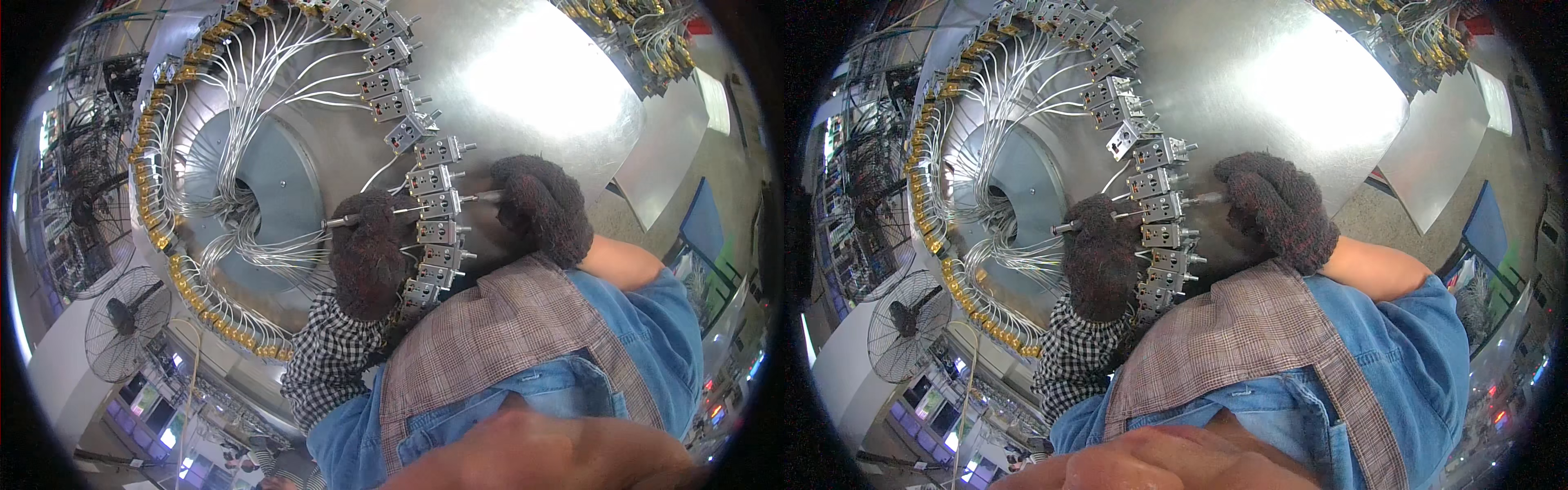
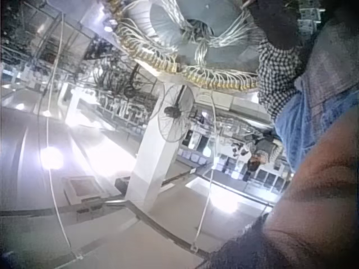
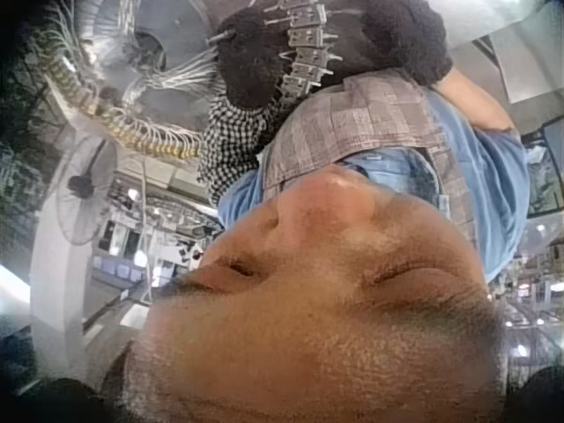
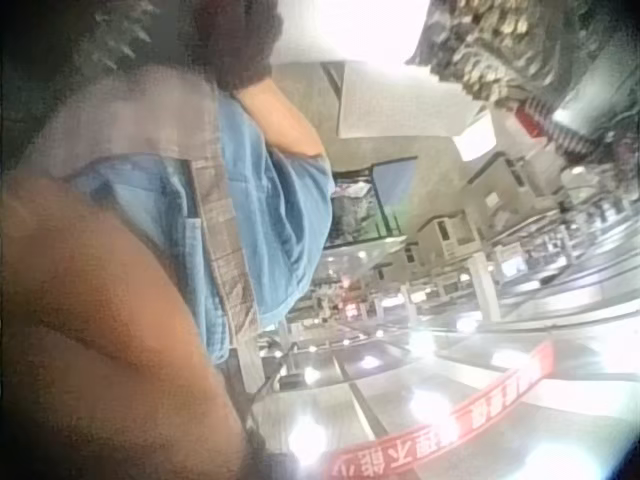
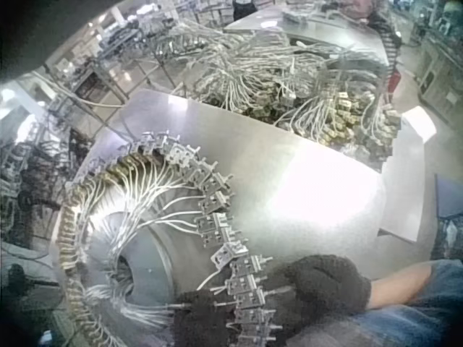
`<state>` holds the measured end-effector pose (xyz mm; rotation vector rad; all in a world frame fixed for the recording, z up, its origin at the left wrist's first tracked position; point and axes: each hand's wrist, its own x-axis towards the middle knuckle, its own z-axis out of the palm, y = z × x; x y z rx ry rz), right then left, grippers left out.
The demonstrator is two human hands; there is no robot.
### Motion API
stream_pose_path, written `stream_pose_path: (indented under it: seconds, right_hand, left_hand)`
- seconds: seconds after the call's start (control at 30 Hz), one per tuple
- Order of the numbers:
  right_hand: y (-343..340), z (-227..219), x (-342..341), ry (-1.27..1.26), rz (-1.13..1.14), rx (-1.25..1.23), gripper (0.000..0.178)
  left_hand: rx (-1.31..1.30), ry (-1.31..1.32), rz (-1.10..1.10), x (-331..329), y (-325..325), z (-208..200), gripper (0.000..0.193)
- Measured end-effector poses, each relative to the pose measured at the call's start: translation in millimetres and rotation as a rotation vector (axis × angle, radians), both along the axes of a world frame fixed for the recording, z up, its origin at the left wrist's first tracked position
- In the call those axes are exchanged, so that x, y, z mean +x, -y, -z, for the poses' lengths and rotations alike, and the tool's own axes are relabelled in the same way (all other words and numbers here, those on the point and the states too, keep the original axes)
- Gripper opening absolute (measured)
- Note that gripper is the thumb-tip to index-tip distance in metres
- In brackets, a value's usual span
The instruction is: Assembling a large circular electronic component by connecting wires and inserting parts into a circular rack at a workbench.
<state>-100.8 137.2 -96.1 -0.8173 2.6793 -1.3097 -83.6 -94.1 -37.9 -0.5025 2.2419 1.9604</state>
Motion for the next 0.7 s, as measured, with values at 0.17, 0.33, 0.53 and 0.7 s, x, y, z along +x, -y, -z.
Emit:
stream_pose_path:
  seconds: [0.17, 0.33, 0.53, 0.7]
  right_hand:
    - [3, -1, -3, -0.043, 0.017, -0.084, 0.039]
    - [6, -9, -4, 0.092, -0.01, -0.18, 0.034]
    - [5, -10, -3, 0.064, 0.015, -0.211, 0.034]
    - [15, -24, -1, 0.888, 0.299, -0.8, 0.038]
  left_hand:
    - [0.048, 0.018, -0.018, -2, -5, 1, 0.023]
    - [0.026, 0.024, 0.0, -4, -5, 2, 0.023]
    - [-0.139, 0.025, 0.078, -3, -4, 2, 0.025]
    - [0.741, 0.268, -0.275, 0, 3, 10, 0.026]
